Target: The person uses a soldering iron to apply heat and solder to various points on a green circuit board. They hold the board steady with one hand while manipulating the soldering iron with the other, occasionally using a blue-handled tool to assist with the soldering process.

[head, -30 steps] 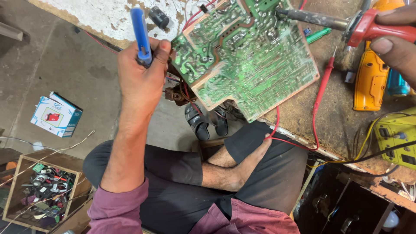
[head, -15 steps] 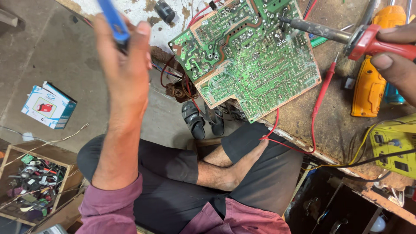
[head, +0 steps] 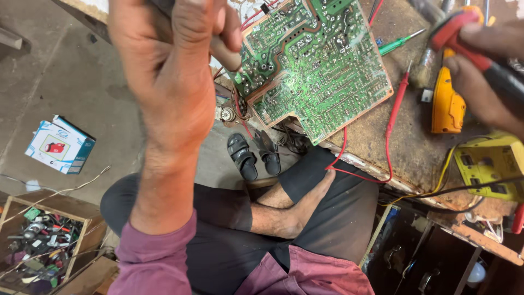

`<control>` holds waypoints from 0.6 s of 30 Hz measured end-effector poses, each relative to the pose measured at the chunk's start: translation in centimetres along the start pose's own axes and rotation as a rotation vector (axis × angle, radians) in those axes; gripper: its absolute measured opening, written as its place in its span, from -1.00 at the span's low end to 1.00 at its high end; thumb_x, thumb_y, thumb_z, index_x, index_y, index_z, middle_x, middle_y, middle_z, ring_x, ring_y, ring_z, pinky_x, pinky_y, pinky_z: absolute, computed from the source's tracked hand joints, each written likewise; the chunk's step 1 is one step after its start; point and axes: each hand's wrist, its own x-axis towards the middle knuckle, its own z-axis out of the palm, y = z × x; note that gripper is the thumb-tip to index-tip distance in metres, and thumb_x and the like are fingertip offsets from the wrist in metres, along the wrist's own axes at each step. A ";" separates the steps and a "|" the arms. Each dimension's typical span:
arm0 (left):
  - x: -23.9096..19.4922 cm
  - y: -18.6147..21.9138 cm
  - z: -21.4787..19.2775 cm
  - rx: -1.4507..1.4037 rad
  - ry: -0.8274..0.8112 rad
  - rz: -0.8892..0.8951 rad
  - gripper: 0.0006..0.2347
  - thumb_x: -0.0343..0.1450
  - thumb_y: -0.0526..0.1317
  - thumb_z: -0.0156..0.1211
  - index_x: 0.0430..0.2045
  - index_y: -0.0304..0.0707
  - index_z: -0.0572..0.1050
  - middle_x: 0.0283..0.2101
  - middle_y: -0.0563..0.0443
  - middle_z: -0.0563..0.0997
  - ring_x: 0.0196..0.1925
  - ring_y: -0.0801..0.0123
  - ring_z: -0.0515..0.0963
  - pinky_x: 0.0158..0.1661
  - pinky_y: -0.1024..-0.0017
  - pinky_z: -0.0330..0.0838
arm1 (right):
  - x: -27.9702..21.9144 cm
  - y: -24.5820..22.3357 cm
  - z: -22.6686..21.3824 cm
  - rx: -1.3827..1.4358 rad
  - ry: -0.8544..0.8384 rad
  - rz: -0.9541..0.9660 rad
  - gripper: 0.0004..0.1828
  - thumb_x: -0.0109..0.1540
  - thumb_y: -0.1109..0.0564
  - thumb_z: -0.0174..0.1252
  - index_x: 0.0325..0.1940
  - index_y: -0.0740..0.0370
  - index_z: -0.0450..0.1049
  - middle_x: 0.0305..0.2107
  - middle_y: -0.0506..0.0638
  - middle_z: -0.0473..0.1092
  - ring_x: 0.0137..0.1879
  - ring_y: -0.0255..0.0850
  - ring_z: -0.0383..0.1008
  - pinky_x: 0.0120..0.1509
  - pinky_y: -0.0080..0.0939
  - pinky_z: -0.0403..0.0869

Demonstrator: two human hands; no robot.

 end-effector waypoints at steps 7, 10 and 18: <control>-0.6 -2.4 1.0 -0.275 0.068 -0.014 -0.75 0.73 -0.07 0.09 -0.01 -0.29 0.30 -0.29 -0.01 0.39 -0.32 0.39 0.39 -0.27 0.45 0.29 | -6.3 -12.2 -0.4 0.082 0.164 0.366 -0.65 0.45 0.14 0.28 0.25 0.39 0.47 -0.24 0.12 0.46 -0.31 -0.26 0.46 -0.25 -0.36 0.41; -0.9 -3.2 1.2 -0.331 0.060 -0.019 -0.73 0.70 -0.03 0.06 -0.06 -0.28 0.29 -0.27 0.01 0.38 -0.29 0.40 0.41 -0.24 0.44 0.32 | -8.2 -13.7 2.0 0.160 0.329 0.342 -0.66 0.45 0.12 0.33 0.19 0.40 0.49 -0.23 0.13 0.49 -0.30 -0.26 0.45 -0.22 -0.37 0.39; -1.0 -5.0 1.4 -0.423 -0.027 -0.004 -0.70 0.68 0.02 0.05 -0.13 -0.26 0.30 -0.27 0.00 0.36 -0.30 0.36 0.37 -0.26 0.44 0.27 | -11.3 -17.4 6.3 0.210 0.465 0.307 -0.66 0.44 0.06 0.43 0.04 0.40 0.54 -0.21 0.13 0.54 -0.27 -0.25 0.46 -0.16 -0.40 0.37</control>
